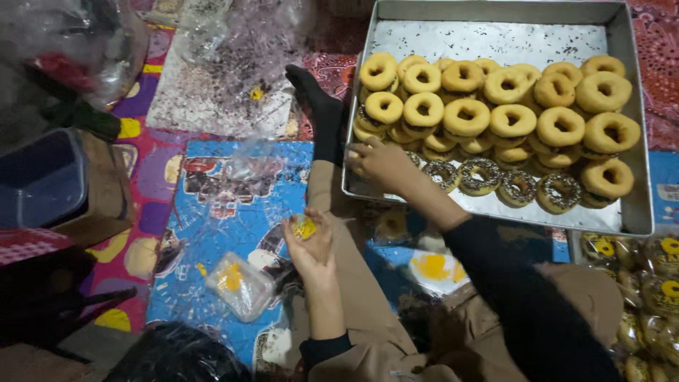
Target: The person sits on the floor and repeatedly picks donuts from a metal tray, places them into clear plastic bags, and sets the sealed bags into a nearby crate. The person handles both plain and chocolate-sprinkled donuts.
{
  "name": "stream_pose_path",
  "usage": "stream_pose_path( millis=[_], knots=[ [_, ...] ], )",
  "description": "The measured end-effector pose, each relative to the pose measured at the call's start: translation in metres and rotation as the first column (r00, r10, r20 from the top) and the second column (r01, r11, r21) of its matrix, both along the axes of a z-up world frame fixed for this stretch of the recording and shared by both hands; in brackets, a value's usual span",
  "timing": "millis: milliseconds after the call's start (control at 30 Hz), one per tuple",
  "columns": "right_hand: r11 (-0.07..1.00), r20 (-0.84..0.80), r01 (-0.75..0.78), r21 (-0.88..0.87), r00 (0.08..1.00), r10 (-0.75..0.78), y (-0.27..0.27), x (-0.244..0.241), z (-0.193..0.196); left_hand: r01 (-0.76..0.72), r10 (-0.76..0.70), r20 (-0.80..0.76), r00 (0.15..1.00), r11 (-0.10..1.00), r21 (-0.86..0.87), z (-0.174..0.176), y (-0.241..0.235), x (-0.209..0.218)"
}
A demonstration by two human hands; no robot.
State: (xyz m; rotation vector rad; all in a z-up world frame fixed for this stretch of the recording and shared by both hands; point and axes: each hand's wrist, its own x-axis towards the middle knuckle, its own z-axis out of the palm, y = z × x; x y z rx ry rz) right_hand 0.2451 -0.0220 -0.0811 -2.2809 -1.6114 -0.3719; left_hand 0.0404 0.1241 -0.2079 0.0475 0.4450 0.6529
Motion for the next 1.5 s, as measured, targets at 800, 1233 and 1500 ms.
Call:
stream_pose_path(
  millis=[800, 1233, 1500],
  knots=[
    [0.499, -0.844, 0.682, 0.535, 0.457, 0.282, -0.159, -0.189, 0.031, 0.15, -0.096, 0.174, 0.98, 0.931, -0.334, 0.053, -0.145, 0.036],
    [0.597, -0.638, 0.582, 0.553, 0.756, -0.146, -0.162, -0.194, 0.058, 0.371, -0.317, -0.201, 0.927, 0.854, 0.366, 0.092, -0.201, 0.012],
    [0.828, -0.847, 0.323, 0.459, 0.44, 0.298, -0.227, -0.146, 0.093, 0.171, -0.074, -0.257, 0.963, -0.569, 0.804, 0.156, -0.148, -0.003]
  ],
)
